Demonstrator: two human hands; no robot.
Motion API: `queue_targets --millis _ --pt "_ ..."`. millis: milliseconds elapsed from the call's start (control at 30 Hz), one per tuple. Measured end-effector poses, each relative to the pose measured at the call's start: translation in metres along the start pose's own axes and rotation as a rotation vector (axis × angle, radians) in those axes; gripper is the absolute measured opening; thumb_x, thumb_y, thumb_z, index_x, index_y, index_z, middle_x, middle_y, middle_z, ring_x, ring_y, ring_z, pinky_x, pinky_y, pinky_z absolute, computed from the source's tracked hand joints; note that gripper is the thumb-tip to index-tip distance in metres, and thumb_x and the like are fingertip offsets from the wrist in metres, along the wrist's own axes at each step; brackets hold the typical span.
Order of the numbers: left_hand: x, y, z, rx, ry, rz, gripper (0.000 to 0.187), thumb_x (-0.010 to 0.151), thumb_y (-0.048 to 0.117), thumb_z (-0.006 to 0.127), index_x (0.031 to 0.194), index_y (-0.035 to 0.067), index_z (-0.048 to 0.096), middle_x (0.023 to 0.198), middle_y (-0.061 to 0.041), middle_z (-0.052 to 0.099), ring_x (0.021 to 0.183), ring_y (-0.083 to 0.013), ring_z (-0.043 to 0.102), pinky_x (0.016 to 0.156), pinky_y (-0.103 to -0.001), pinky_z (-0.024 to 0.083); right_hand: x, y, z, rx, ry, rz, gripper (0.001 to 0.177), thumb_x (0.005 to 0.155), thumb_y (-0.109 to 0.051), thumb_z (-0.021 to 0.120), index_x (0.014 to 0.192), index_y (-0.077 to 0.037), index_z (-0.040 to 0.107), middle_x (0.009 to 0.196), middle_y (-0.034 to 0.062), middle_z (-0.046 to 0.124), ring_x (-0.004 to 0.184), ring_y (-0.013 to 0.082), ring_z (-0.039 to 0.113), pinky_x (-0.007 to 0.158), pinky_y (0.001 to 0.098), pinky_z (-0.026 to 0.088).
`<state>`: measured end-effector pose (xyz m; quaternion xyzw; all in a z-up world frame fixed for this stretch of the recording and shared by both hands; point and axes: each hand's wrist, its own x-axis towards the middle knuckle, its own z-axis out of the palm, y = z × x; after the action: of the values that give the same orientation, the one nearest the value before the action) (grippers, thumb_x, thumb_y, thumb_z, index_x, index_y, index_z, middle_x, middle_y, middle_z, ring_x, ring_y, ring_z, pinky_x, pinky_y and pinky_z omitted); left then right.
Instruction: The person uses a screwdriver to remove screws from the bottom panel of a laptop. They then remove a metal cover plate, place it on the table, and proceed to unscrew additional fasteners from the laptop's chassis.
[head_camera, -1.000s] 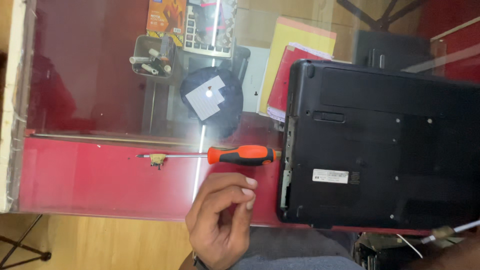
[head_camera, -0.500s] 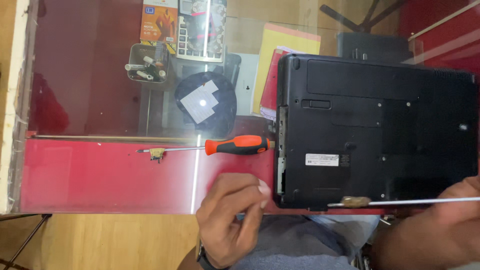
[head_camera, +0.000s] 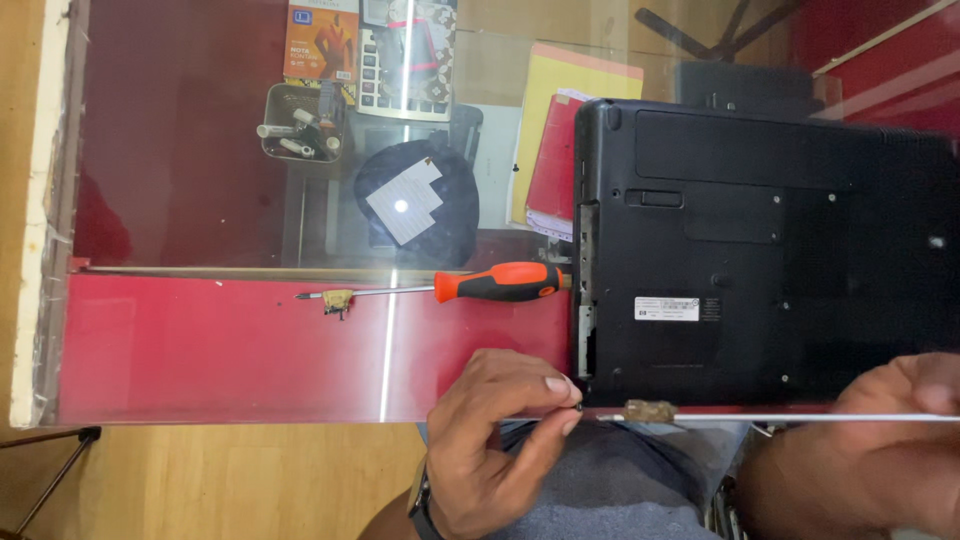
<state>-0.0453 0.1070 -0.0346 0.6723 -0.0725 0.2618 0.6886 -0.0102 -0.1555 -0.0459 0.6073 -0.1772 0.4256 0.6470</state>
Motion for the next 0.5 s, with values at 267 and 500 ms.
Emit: queue_targets --millis 267,500 --pt "0.0 -0.001 -0.003 -0.003 -0.009 0.013 0.013 0.093 0.003 0.071 0.103 0.004 0.063 0.093 -0.008 0.074 0.081 -0.0245 0.073 0.082 -0.037 0.059 0.018 -0.014 -0.026 1.591 -0.038 0.494 0.032 0.107 0.032 0.044 0.126 0.007 0.041 0.106 0.0206 0.045 0.087 0.0318 0.048 0.08 0.042 0.051" --pt "-0.001 0.001 0.0 0.044 0.022 -0.008 0.011 0.093 0.005 0.069 0.103 0.004 0.064 0.093 -0.009 0.073 0.082 -0.0249 0.071 0.081 -0.037 0.057 0.013 -0.006 -0.022 1.533 -0.004 0.392 0.04 0.104 0.041 0.051 0.126 0.01 0.04 0.105 0.0269 0.05 0.086 0.0384 0.054 0.082 0.0493 0.057"
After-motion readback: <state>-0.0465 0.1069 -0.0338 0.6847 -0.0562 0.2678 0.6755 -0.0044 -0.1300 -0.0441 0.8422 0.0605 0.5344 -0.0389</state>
